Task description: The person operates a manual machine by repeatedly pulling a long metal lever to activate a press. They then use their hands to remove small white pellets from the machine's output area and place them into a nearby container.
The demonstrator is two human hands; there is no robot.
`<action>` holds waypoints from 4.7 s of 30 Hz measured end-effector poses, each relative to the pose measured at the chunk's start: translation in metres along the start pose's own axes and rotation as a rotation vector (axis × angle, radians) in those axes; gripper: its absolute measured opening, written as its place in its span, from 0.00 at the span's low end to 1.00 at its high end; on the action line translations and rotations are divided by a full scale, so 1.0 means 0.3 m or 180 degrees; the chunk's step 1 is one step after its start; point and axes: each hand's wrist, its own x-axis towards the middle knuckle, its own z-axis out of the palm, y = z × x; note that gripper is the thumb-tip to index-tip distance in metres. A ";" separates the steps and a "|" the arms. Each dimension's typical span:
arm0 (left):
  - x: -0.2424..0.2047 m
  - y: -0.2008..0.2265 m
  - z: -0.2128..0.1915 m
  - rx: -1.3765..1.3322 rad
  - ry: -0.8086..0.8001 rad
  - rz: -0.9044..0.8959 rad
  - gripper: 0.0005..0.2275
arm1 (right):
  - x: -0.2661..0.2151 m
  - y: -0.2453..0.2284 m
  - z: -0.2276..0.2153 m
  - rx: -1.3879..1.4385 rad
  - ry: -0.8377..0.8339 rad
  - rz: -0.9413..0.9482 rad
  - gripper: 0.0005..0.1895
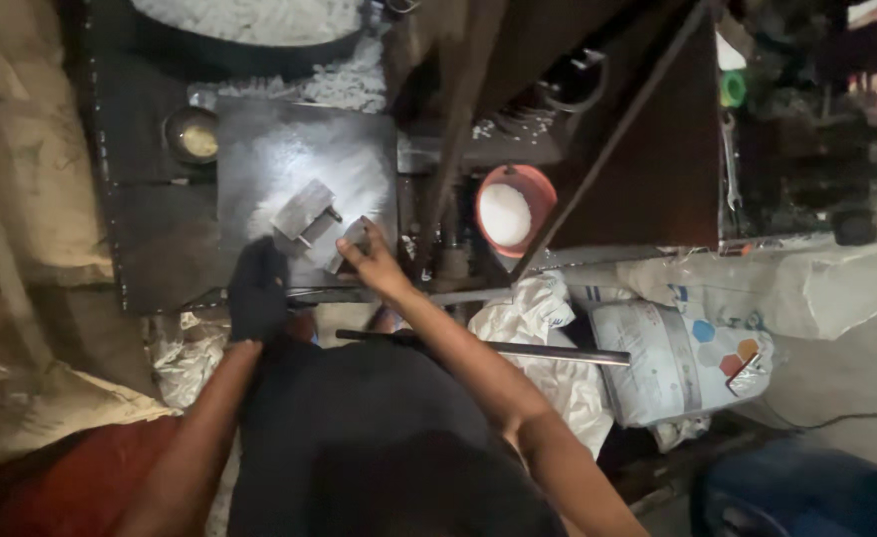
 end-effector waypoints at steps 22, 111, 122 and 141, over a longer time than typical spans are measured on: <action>0.416 0.202 0.143 0.0936 -0.1219 0.0178 0.36 | -0.364 -0.062 -0.269 -0.1203 0.2189 -0.2142 0.11; -0.173 -0.179 0.197 0.1808 -0.4408 0.0622 0.19 | -0.309 0.656 -1.260 -0.1328 0.4837 0.1341 0.40; -0.049 0.179 0.390 -0.0486 -0.2315 -0.0322 0.17 | -0.424 0.548 -1.239 -0.1178 0.3733 -0.0173 0.31; -0.061 0.451 0.579 -0.1404 -0.0392 -0.1025 0.13 | -0.554 -0.803 -2.149 -0.3575 0.4398 -0.3080 0.15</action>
